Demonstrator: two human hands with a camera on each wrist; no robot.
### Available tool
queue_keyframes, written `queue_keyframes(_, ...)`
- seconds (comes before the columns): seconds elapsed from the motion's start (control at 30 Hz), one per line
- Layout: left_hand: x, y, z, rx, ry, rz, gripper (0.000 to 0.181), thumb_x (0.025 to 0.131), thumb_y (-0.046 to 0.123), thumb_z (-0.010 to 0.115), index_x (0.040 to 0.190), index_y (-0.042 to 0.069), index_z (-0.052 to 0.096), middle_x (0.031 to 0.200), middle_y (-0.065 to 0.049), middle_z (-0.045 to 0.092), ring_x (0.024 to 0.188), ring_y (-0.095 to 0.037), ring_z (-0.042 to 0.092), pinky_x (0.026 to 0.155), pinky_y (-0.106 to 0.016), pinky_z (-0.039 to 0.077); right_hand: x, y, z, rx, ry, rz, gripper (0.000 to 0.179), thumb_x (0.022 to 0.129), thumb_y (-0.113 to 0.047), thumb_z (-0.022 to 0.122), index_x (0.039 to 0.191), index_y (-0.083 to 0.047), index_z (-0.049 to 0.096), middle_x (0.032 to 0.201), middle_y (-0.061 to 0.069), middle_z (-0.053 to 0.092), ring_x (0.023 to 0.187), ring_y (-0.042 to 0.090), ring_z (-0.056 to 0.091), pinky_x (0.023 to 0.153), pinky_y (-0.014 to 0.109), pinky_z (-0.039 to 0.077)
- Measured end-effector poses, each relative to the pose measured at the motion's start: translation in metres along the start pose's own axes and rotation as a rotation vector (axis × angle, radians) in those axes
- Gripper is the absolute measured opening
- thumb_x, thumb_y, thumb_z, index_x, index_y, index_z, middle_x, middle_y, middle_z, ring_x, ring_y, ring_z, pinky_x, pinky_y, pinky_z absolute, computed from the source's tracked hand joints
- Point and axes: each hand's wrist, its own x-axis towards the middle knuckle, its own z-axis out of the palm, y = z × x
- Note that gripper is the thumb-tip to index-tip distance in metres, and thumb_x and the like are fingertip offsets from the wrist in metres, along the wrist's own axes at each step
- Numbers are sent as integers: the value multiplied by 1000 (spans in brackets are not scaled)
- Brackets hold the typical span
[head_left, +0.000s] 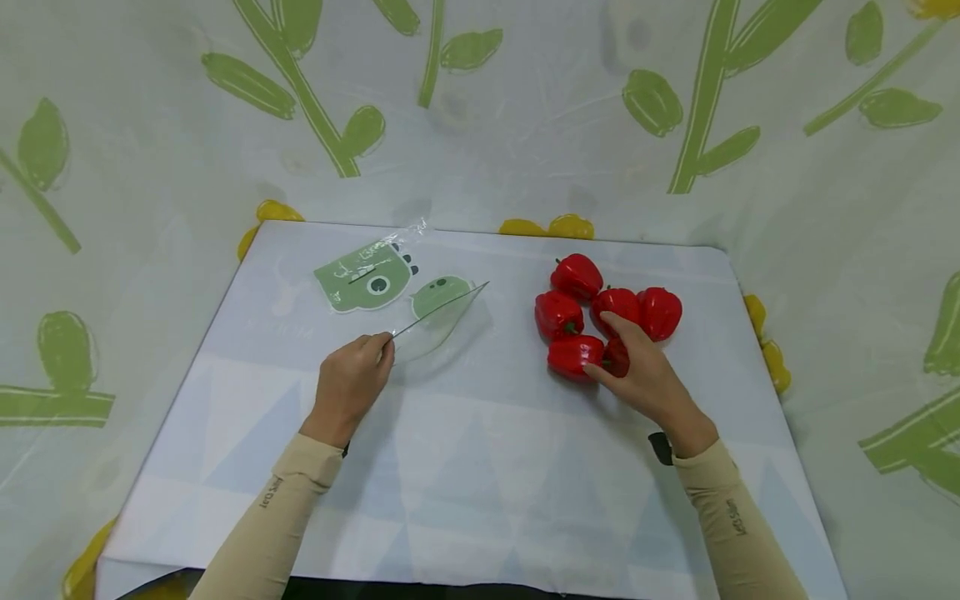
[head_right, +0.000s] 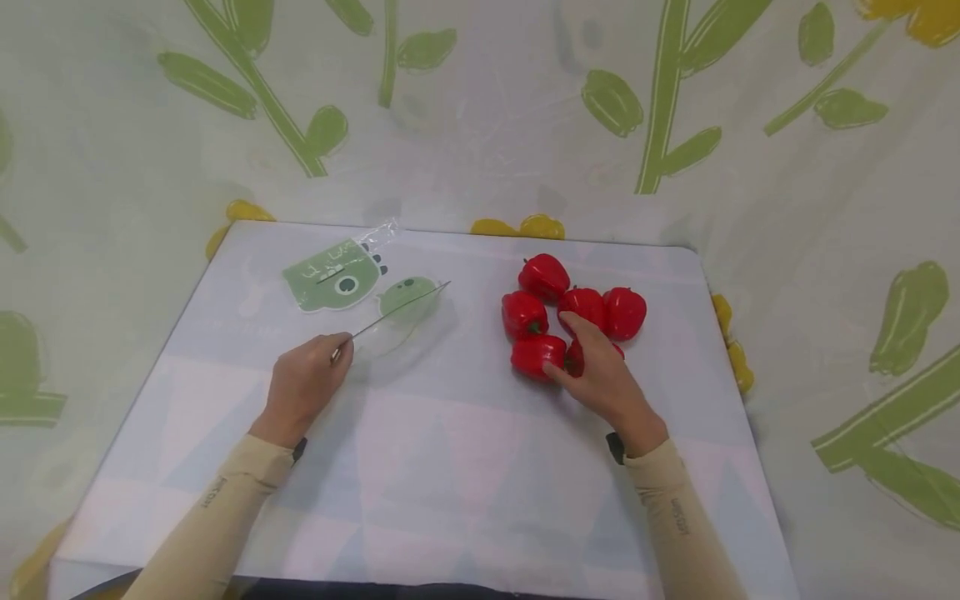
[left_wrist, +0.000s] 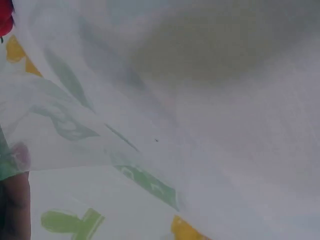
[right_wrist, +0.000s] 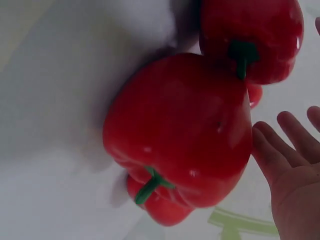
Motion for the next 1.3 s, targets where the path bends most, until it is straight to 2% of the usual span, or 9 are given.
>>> queue_keyframes(0.13,2,11,1,15,-28,12,11,83,5,62,88,2,70,70,-12,67,53,-24,61,44,-37,48,0,-4,6,-30,-29,-56,90,68,-29,83,142,-11,35,142,4,40,130,22,35,90,47,47)
queue_keyframes(0.3,-3,18,13,-5,-51,-1,9,82,5,64,87,2,70,71,-11,68,56,-23,64,46,-37,49,1,-8,15,-88,-58,-82,90,67,-30,84,141,-12,37,141,6,41,129,26,37,87,49,48)
queue_keyframes(0.53,-5,21,26,-65,-66,-12,8,82,6,65,86,3,70,73,-10,68,60,-22,65,49,-37,50,2,-9,24,-171,-91,-34,92,65,-32,85,141,-15,38,141,8,40,129,26,37,88,47,48)
queue_keyframes(0.67,-3,22,29,-83,-80,-32,8,82,7,65,86,3,70,73,-9,69,60,-21,65,50,-37,51,3,-9,26,-176,-89,-24,92,63,-31,86,141,-15,39,140,8,41,128,27,36,88,48,48)
queue_keyframes(0.83,-2,24,31,-101,-110,-63,9,82,7,65,87,3,71,75,-9,70,62,-19,66,52,-35,52,3,-11,25,-145,-41,-40,95,60,-27,88,140,-16,38,138,5,42,127,24,37,86,48,49)
queue_keyframes(0.97,-1,26,29,-99,-137,-76,10,83,9,65,88,3,71,76,-9,70,64,-19,67,53,-33,53,7,-17,21,-82,55,-118,97,56,-22,91,137,-13,38,135,2,44,126,20,40,88,46,48)
queue_keyframes(1.1,0,27,29,-99,-154,-91,10,83,9,65,88,3,71,76,-9,71,65,-18,67,53,-32,53,12,-23,18,-25,137,-191,93,56,-21,90,135,-10,41,135,-1,45,126,15,40,90,43,48)
queue_keyframes(1.3,3,26,28,-101,-159,-106,10,84,10,65,88,4,72,76,-8,70,64,-18,67,53,-32,52,16,-31,17,41,162,-185,89,61,-27,88,136,-16,42,137,-3,43,126,15,38,85,42,51)
